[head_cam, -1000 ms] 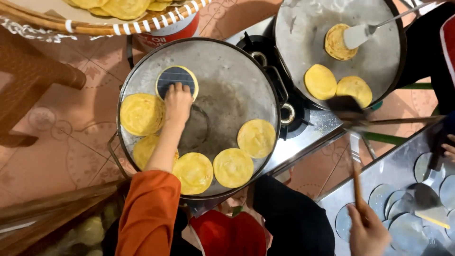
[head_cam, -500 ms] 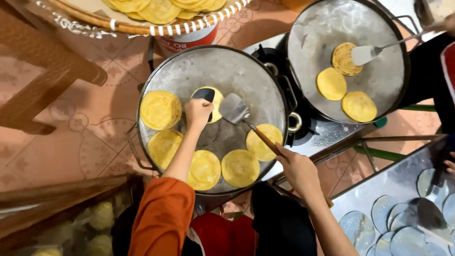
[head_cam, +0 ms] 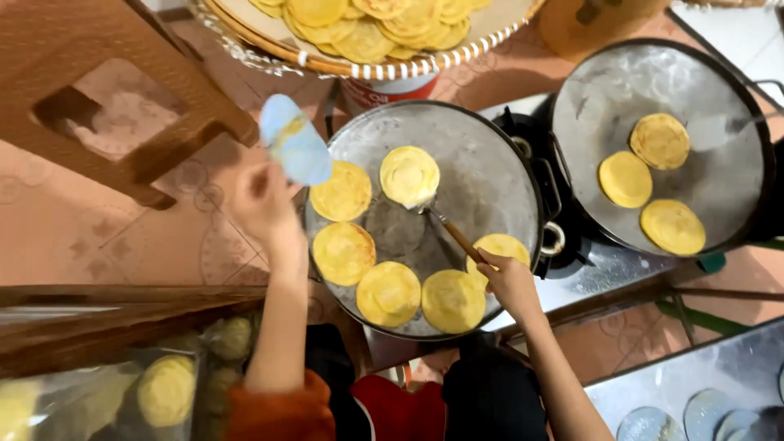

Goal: Cooking, flipping, and stacking flatbreads on griddles and preparing dough on a tray.

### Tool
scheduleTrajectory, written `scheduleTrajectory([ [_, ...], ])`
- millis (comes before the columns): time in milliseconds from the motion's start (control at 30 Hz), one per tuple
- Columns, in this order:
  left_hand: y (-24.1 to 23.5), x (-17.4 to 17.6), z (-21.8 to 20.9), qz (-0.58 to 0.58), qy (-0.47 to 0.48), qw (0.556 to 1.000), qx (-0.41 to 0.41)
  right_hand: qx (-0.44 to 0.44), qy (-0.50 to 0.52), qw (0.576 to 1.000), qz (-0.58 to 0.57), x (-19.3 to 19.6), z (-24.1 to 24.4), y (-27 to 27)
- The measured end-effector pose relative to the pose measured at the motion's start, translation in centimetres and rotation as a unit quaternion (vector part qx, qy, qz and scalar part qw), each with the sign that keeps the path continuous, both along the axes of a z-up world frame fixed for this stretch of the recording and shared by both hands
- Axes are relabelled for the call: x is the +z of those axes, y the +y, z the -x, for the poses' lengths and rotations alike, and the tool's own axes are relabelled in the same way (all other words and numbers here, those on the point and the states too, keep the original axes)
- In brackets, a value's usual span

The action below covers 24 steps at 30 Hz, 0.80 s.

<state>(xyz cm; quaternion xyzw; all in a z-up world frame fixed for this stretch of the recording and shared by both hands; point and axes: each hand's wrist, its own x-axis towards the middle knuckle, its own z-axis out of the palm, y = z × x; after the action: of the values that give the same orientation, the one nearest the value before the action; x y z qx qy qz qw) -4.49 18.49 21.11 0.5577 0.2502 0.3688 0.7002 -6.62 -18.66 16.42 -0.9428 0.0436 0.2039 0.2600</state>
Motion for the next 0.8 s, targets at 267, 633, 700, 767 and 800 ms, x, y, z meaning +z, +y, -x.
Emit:
scheduleTrajectory([
  [267, 0.1, 0.1, 5.4, 0.064, -0.108, 0.988, 0.092, 0.117, -0.403, 0.908, 0.004, -3.0, -0.3, 2.4],
  [633, 1.2, -2.4, 3.9, 0.203, -0.110, 0.973, 0.018, 0.079, -0.097, 0.991, -0.036, -1.6, -6.6, 3.0],
  [700, 1.4, -2.2, 3.7, 0.207, -0.089, 0.974, 0.033, 0.090, -0.080, 0.993, 0.009, -0.4, -7.1, 2.8],
  [767, 2.0, -2.3, 3.6, 0.209, -0.069, 0.974, 0.048, 0.100, -0.065, 0.991, 0.053, 2.2, -6.4, 2.1],
  [800, 2.4, -2.5, 3.8, 0.211, -0.072, 0.973, 0.051, 0.131, -0.070, 0.985, 0.090, 4.3, -5.2, 1.4],
])
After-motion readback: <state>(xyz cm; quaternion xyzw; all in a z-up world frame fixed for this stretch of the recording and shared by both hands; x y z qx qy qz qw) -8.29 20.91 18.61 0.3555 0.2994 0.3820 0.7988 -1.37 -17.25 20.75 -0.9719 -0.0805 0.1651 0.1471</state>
